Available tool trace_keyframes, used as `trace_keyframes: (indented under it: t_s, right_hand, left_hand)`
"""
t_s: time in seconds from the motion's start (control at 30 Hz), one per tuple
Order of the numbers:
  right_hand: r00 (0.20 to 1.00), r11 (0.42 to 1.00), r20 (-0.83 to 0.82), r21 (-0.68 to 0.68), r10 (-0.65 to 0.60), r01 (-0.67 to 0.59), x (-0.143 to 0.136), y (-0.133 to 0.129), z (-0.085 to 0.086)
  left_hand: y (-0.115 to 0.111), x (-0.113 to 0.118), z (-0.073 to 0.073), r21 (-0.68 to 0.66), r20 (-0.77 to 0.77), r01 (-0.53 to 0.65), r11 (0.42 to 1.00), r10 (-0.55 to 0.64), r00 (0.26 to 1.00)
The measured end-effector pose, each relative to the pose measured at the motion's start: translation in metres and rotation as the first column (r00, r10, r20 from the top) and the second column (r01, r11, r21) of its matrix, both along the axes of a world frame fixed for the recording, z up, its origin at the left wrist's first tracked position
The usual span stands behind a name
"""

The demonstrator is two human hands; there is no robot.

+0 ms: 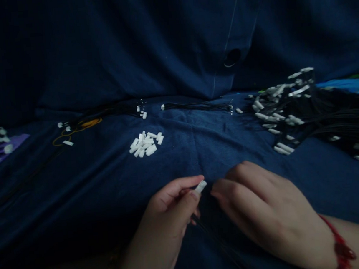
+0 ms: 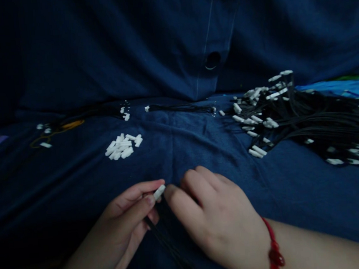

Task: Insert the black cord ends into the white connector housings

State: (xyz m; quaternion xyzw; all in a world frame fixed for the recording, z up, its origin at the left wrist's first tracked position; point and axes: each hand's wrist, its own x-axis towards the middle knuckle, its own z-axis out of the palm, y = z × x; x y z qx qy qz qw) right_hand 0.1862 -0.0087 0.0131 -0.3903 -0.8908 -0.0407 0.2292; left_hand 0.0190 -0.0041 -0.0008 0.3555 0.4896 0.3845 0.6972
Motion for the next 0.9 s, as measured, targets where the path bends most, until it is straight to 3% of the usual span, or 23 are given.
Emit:
trace_keyframes:
  t_s: [0.07, 0.13, 0.23, 0.3, 0.5, 0.77, 0.9]
  right_hand:
    - [0.998, 0.998, 0.005, 0.003, 0.058, -0.058, -0.001, -0.003, 0.002]
    - [0.997, 0.976, -0.049, -0.207, 0.064, -0.072, -0.004, -0.006, 0.004]
    - [0.989, 0.833, -0.135, -0.553, -0.053, -0.031, -0.008, -0.009, 0.007]
    - [0.981, 0.761, -0.157, -0.648, -0.118, -0.012, -0.011, -0.009, 0.011]
    - [0.969, 0.709, -0.209, -0.703, -0.133, -0.055, -0.011, -0.007, 0.018]
    - [0.976, 0.676, -0.161, -0.737, -0.147, -0.020, -0.014, -0.010, 0.013]
    - [0.967, 0.573, -0.113, -0.819, -0.229, 0.040, -0.008, -0.005, 0.013]
  left_hand:
    - [0.001, 0.001, 0.001, -0.016, 0.033, -0.011, 1.000, 0.011, 0.999]
    - [0.001, 0.001, 0.002, -0.033, 0.043, -0.023, 0.999, 0.025, 0.999]
    - [0.001, 0.001, 0.003, -0.031, 0.035, -0.017, 0.999, 0.018, 0.999]
    - [0.001, 0.000, 0.002, -0.025, 0.028, -0.004, 1.000, 0.005, 1.000]
    - [0.000, -0.001, 0.000, 0.003, 0.025, 0.009, 1.000, -0.009, 1.000]
    - [-0.001, -0.002, -0.001, 0.037, -0.010, 0.037, 0.999, -0.036, 0.999]
    - [0.000, -0.002, 0.000, 0.038, -0.026, 0.036, 0.999, -0.035, 0.999]
